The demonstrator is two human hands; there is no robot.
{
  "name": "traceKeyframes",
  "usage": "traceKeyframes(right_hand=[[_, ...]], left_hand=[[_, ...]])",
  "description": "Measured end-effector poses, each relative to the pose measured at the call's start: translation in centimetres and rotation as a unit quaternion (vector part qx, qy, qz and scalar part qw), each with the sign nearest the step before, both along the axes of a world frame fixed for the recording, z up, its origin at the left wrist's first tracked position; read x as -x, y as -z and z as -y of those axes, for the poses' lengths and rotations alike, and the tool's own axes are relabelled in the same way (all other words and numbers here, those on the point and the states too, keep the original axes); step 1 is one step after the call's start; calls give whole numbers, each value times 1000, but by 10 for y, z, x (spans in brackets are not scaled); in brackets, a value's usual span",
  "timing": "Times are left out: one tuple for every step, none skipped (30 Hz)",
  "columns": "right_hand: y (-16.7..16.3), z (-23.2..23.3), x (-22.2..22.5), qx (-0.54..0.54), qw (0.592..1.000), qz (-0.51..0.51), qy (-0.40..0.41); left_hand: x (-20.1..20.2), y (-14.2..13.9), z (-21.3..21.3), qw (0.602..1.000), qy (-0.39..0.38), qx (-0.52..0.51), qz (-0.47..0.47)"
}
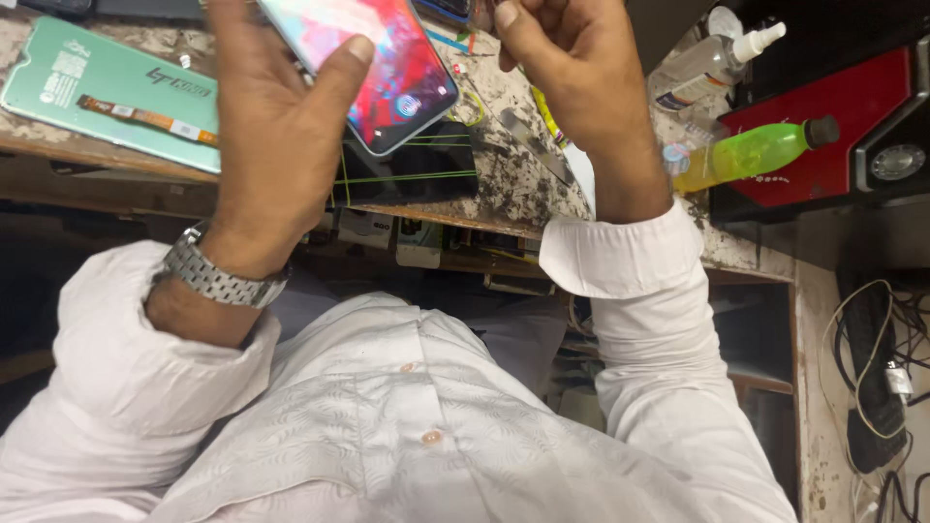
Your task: The person reassembles a smartphone by aligning the back cover, applying adhesive along the edges, and securing the device with rubber bands. They then connect a charging cable to test the phone's functionality.
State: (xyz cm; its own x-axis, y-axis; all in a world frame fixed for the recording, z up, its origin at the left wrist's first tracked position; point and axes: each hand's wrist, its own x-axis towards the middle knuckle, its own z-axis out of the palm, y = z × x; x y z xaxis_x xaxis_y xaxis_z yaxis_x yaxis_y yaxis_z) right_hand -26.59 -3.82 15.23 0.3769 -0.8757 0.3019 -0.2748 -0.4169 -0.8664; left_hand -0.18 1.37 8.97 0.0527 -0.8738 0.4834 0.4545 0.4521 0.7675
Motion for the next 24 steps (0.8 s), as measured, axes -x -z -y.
traceKeyframes(right_hand=[[-1, -3, -4, 8, 1000, 0, -14], [-4, -5, -7, 17, 999, -2, -27], [-5, -6, -8, 20, 1000, -11, -18], [-5, -7, -9, 22, 1000, -20, -9], [-6, -7, -8, 23, 999, -28, -2], [-6, -8, -6, 26, 999, -23, -3], [-6, -8, -4, 29, 999, -17, -6], [-5, -9, -1, 32, 999, -12, -10], [-5, -9, 1, 3, 1000, -11, 12], [-4, -8, 4, -27, 999, -10, 32], [-4, -8, 7, -56, 997, -9, 52], [-5, -6, 9, -80, 996, 13, 38], [-5, -5, 11, -104, 994, 36, 24], [-5, -3, 13, -127, 990, 58, 11], [-5, -2, 14, -156, 983, 93, 0], [-3, -1, 14, -187, 974, 128, -10], [0, 0, 14, -216, 963, 161, -21], [6, 2, 11, -106, 993, 49, 33], [14, 2, 8, 6, 994, -65, 86], [20, 2, 7, 117, 968, -179, 135], [23, 2, 8, 120, 966, -169, 152], [26, 0, 10, 122, 965, -160, 168], [28, -1, 12, 122, 964, -151, 183], [27, -1, 14, 101, 980, -104, 139]], left_hand=[[0, 2, 1, 1000, -1, 1, 9], [1, 3, 1, 1000, 12, -25, 2], [1, 4, 2, 998, 25, -50, -5], [0, 4, 3, 999, 20, -44, -10], [-2, 5, 4, 999, 15, -39, -15], [-4, 5, 5, 1000, 1, -29, -4], [-6, 5, 5, 1000, -12, -20, 7], [-9, 5, 5, 999, -32, -7, 34], [-10, 4, 4, 999, -38, -7, 37], [-12, 4, 3, 998, -43, -7, 40], [-12, 3, 2, 999, -33, -19, 20], [-13, 2, 2, 999, -27, -23, 14], [-13, 0, 1, 999, -22, -28, 8], [-14, -1, 0, 999, -23, -23, 16], [-14, -3, -1, 999, -20, -28, 16], [-14, -4, -1, 999, -18, -32, 16], [-13, -5, -1, 999, -13, -44, 8], [-13, -7, -1, 999, -12, -51, 4], [-13, -7, -1, 998, -11, -57, 1], [-12, -8, -2, 998, -12, -61, 3], [-12, -8, -1, 998, -15, -59, 7], [-11, -8, -1, 998, -17, -57, 11], [-11, -8, -1, 998, -20, -54, 18], [-10, -9, -2, 998, -14, -57, 9]])
